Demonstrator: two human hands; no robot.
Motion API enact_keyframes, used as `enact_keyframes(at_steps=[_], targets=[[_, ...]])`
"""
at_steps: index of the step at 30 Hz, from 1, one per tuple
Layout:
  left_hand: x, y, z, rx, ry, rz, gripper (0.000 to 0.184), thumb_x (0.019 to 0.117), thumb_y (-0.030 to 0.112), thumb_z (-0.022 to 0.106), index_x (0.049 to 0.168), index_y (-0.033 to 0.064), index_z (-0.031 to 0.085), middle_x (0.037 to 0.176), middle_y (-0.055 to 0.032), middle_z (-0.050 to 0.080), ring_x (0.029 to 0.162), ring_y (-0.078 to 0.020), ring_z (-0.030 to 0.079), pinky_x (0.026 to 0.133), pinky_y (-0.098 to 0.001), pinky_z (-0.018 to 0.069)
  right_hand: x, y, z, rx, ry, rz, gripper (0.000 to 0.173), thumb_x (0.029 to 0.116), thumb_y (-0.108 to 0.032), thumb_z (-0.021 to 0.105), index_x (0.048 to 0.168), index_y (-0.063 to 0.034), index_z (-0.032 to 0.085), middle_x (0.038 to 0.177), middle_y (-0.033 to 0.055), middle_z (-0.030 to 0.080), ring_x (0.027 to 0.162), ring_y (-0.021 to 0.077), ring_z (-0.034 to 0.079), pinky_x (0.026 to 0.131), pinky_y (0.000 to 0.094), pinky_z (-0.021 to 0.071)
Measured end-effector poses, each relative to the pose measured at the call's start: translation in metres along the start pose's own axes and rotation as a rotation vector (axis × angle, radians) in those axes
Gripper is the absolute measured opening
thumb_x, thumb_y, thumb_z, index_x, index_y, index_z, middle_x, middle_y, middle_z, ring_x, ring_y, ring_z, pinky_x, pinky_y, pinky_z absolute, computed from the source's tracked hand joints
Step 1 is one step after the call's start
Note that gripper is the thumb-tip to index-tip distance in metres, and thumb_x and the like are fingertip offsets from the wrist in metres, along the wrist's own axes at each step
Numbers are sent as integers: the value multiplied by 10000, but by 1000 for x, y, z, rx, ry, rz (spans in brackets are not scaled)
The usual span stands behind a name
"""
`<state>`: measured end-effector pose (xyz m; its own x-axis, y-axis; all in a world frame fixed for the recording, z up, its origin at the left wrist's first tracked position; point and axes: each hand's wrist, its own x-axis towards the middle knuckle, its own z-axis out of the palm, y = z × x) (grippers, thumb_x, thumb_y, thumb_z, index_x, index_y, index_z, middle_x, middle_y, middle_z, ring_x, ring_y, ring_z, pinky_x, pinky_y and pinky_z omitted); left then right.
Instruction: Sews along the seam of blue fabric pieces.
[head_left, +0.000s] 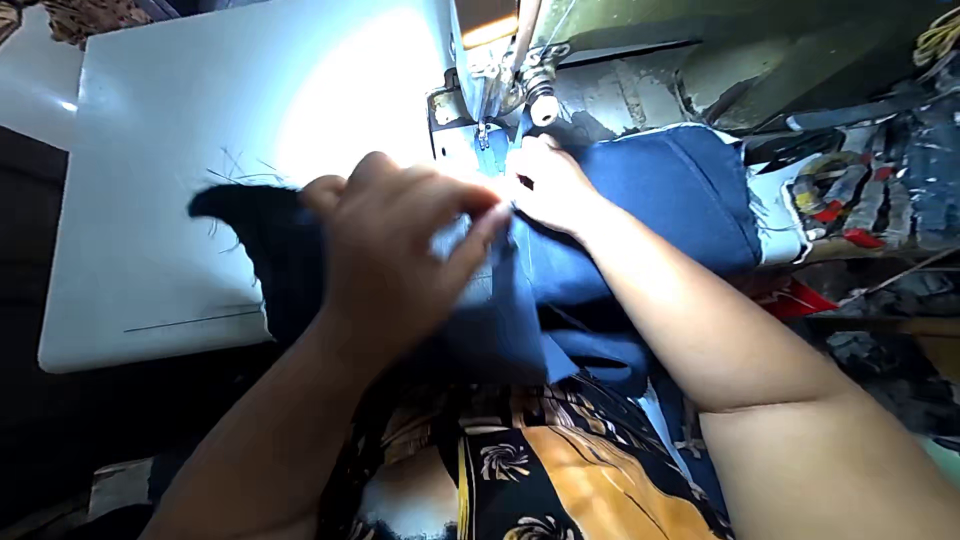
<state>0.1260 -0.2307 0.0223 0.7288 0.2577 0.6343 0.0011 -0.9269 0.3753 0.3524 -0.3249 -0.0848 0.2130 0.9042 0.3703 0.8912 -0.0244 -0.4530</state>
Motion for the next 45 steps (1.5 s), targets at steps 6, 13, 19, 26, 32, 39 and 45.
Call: enact_keyframes(at_steps=[6,13,19,26,32,39,45], targets=[[18,-90,101,-39,-349,-421,286,999,314,645,1043,58,764,1084,-128,738,1081,-272,683,948,-508,504,-14,-11,1,12,23,55,332,906,-274,633,1141,-73,755,992,193,657,1008,380,614,931,494,481],[27,-106,109,-81,-387,-356,230,973,307,666,994,110,781,1063,-77,724,1067,-201,656,936,-456,484,-13,-10,2,46,45,63,294,926,-234,591,1091,-104,797,930,169,618,945,335,593,863,449,476],[31,-103,109,-72,-456,-417,209,962,315,681,993,140,792,1077,-50,718,1077,-185,645,924,-450,481,-12,-9,2,57,46,63,292,921,-211,579,1080,-106,801,929,162,623,950,323,592,851,435,476],[32,-100,112,-60,-450,-443,219,951,319,688,958,119,776,1054,-54,691,1036,-190,629,903,-456,470,-12,-9,2,54,45,63,301,919,-206,565,1075,-102,801,915,158,614,939,321,585,844,437,465],[29,-97,116,-13,-380,-412,193,905,334,715,949,153,767,1023,-59,673,1047,-221,607,924,-489,423,-12,-8,2,55,50,55,300,921,-205,561,1067,-94,799,903,156,611,928,323,584,845,438,462],[29,-95,116,-23,-368,-432,206,906,316,727,979,130,778,1037,-75,684,1065,-237,614,933,-513,417,-12,-7,4,61,65,33,300,925,-197,558,1062,-84,800,896,161,613,923,331,588,849,449,464],[25,-92,121,48,-284,-348,174,887,304,713,953,145,735,1017,-78,666,1114,-274,594,948,-545,388,-12,-7,3,58,49,37,303,920,-197,559,1074,-91,797,910,159,611,934,331,589,848,449,473]])
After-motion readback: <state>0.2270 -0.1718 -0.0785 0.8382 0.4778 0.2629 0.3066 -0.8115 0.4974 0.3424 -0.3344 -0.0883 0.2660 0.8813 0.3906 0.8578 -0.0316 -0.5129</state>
